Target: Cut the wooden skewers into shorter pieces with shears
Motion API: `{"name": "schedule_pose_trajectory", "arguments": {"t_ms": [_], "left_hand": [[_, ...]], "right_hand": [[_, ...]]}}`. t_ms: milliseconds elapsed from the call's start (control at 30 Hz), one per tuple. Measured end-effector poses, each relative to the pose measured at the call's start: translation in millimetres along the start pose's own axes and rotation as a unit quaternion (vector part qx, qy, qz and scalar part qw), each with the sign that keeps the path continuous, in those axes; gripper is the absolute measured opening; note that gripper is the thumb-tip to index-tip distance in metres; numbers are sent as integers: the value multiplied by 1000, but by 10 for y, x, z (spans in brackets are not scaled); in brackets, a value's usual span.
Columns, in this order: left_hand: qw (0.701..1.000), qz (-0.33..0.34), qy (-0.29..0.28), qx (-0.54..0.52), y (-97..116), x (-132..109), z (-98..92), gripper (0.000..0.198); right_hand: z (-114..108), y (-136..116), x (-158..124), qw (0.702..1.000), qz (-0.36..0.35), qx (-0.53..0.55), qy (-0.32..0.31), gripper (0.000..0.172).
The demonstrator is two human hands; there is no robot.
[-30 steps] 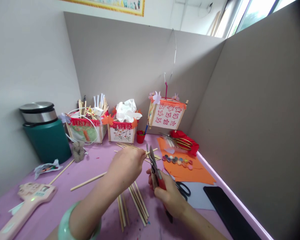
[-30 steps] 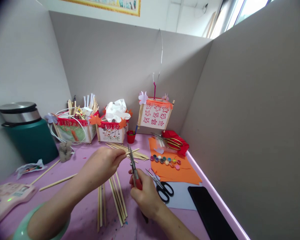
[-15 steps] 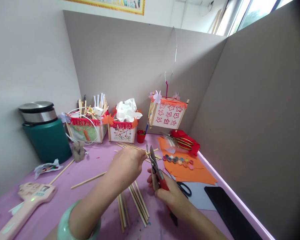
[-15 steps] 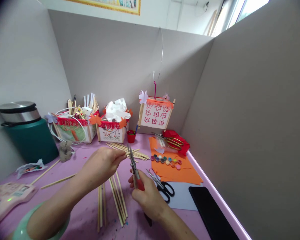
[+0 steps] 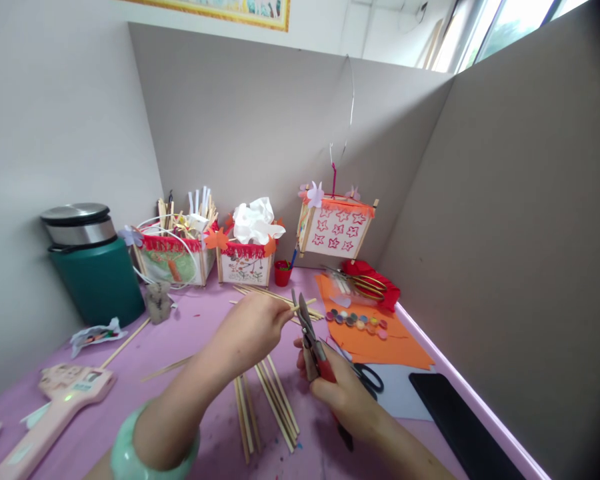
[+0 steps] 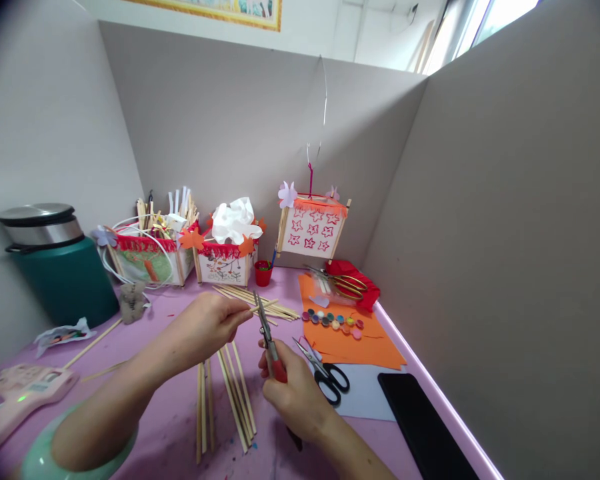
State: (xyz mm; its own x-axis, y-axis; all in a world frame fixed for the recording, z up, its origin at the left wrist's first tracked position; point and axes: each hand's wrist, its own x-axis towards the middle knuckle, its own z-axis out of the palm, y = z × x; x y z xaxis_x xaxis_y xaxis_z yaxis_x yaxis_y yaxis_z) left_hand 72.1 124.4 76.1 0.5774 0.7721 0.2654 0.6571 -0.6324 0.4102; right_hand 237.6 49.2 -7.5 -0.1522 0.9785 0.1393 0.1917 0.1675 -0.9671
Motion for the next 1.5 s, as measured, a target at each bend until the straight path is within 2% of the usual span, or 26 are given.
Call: {"name": "schedule_pose_trajectory", "arguments": {"t_ms": [200, 333, 433, 633, 833, 933, 1100, 1267, 1500], "left_hand": [[994, -9, 27, 106, 44, -28, -2, 38], [984, -21, 64, 163, 82, -48, 30, 26], [979, -12, 76, 188, 89, -50, 56, 27], [990, 16, 55, 125, 43, -26, 33, 34], [1000, -5, -7, 0, 7, -11, -40, 37], [1000, -9, -14, -21, -2, -3, -36, 37], [999, -9, 19, 25, -7, 3, -1, 35], [998, -7, 28, 61, 14, -6, 8, 36], [991, -24, 56, 121, 45, -22, 31, 33]], "right_hand": [[41, 46, 57, 999, -13, -29, 27, 44], [29, 43, 84, 1000, 7, -2, 20, 43], [17, 41, 74, 1000, 15, 19, 15, 43], [-3, 4, 22, 999, 22, 45, 0, 45], [-19, -47, 14, 1000, 20, 10, -6, 50], [-11, -27, 8, 1000, 17, 9, -5, 51], [9, 14, 6, 1000, 9, 14, -2, 50], [36, 49, 59, 1000, -13, -10, 11, 46], [25, 52, 87, 1000, -2, -22, 16, 42]]}}
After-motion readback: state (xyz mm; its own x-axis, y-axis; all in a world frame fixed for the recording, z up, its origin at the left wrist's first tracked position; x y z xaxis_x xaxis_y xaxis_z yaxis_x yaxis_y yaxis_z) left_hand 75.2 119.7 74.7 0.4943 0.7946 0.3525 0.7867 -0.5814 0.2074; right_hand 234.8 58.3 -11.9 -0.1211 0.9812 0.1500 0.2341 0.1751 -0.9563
